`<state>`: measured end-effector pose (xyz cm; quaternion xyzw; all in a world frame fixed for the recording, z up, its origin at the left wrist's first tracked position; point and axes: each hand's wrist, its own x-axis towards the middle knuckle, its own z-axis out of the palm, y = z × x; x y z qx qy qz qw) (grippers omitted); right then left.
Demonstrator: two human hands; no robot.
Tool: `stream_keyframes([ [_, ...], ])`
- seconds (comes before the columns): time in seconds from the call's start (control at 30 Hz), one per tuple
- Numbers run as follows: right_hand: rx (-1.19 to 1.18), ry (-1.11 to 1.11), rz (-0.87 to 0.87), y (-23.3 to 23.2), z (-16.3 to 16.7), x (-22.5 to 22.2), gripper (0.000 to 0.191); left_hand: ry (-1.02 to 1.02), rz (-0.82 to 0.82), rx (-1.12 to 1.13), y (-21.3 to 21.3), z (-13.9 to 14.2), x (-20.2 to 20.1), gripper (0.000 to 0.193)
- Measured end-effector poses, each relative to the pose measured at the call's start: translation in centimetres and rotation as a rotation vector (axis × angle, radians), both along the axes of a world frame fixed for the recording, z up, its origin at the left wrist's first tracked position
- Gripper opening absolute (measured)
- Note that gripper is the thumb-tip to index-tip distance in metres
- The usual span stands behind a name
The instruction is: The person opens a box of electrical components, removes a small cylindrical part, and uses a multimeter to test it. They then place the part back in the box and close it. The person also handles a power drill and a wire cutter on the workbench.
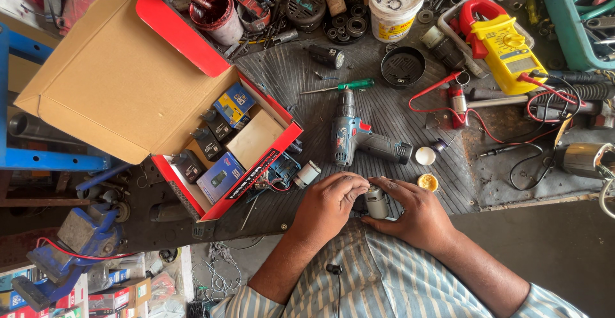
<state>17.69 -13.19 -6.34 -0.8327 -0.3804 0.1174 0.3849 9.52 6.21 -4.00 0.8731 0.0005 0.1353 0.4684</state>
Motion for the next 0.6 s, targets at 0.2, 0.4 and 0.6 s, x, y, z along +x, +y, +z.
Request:
stream_keyframes([
  [0.2,-0.014,-0.002,-0.008,0.00,0.23,-0.09,0.079,-0.008,-0.020,0.045,0.06,0.33,-0.06,0.011],
  [0.4,0.014,-0.096,0.021,0.05,0.45,-0.07,0.078,0.038,-0.028,0.046,0.16,0.69,-0.06,0.012],
  [0.6,-0.017,-0.061,0.005,0.08,0.53,-0.10,0.078,0.038,-0.027,0.041,0.13,0.70,-0.05,0.013],
])
